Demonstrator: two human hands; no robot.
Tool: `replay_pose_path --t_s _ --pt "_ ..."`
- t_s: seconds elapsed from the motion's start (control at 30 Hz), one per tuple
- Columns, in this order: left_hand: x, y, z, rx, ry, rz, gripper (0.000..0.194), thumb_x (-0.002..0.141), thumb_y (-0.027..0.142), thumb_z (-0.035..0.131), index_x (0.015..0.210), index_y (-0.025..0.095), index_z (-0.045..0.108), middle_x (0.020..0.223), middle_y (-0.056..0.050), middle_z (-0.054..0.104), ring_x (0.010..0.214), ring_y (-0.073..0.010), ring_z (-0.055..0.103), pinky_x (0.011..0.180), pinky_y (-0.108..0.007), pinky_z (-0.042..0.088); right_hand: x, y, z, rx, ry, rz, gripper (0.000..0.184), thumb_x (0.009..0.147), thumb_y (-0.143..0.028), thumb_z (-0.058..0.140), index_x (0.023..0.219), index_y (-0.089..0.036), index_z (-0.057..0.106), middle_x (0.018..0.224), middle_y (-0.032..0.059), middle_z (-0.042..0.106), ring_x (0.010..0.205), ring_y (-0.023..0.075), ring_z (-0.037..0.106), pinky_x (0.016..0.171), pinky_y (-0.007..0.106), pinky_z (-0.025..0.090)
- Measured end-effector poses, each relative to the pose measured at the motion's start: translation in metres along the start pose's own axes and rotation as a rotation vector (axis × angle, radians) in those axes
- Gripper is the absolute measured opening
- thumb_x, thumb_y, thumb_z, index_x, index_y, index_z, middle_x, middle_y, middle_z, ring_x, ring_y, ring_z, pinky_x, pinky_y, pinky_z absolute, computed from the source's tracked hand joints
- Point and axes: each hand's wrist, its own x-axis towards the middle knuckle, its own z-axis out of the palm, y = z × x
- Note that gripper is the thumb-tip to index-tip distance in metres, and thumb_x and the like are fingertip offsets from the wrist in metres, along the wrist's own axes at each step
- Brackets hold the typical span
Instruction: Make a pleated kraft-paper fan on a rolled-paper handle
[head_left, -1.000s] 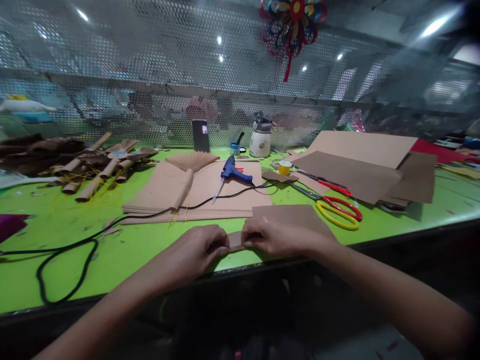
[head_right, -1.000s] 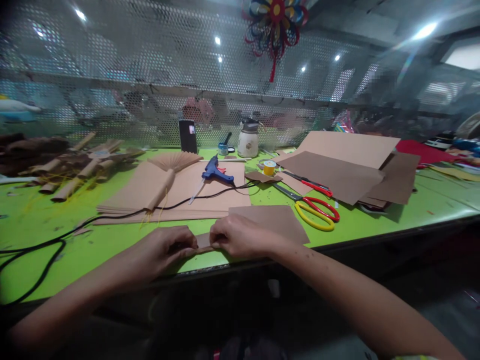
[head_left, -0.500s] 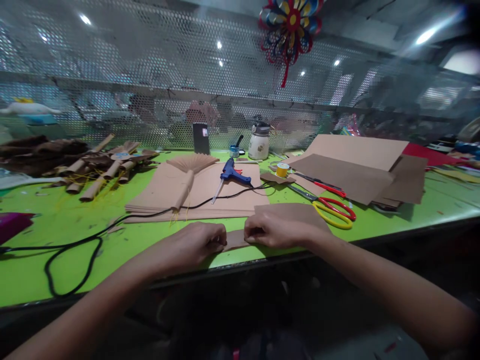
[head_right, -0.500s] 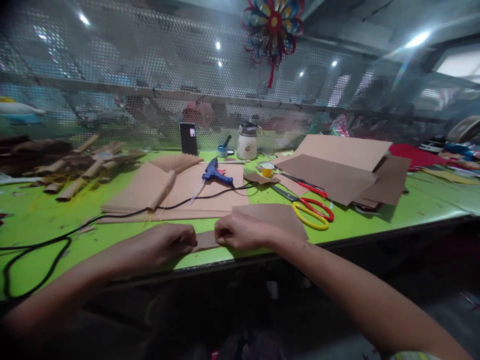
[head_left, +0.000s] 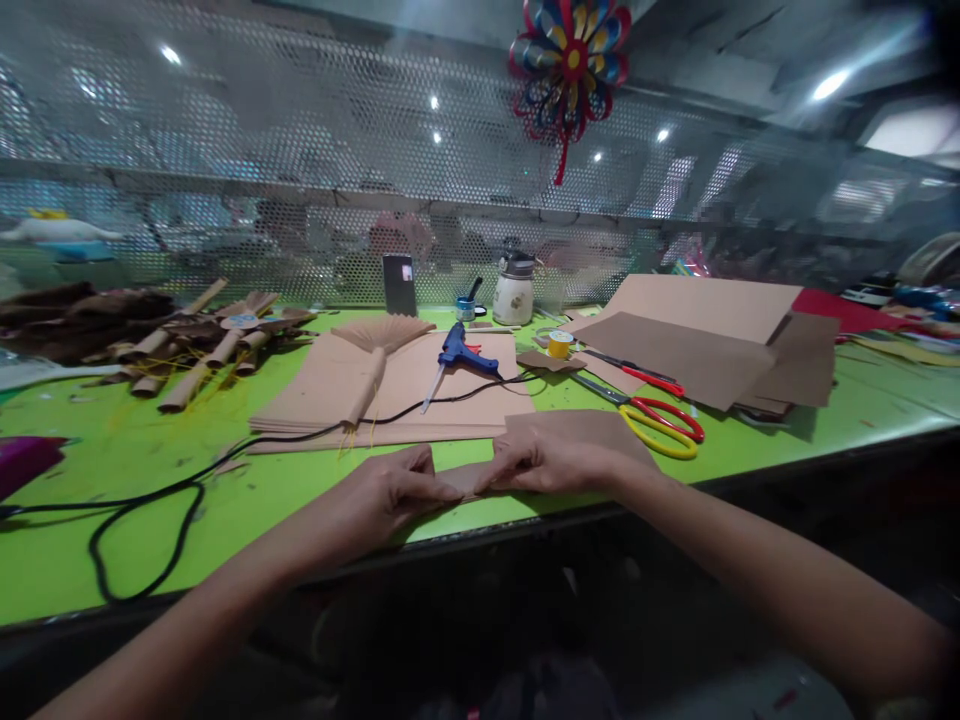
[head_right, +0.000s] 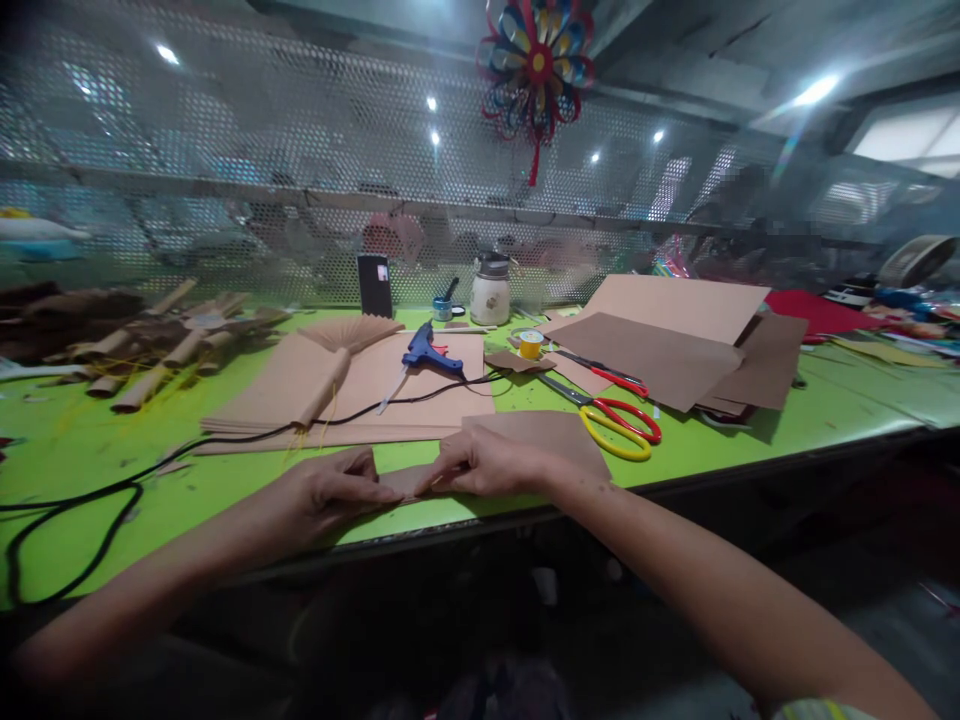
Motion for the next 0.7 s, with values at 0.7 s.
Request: replay_pose_path --t_s 0.7 --pt "-0.008 -0.012 0.007 0.181 -0.018 0.134 0.036 0.092 0.017 0.044 0.116 0.034 0.065 0.074 0.001 0.044 0.064 -0.0121 0.041 0.057 -0.024 0.027 -0.008 0.006 0.003 -0.194 0.023 -0.077 0.024 0.091 -0.017 0.056 0.107 -0.019 0.073 0.086 0.0031 0.054 0.08 0.0116 0.052 0.075 0.023 0.044"
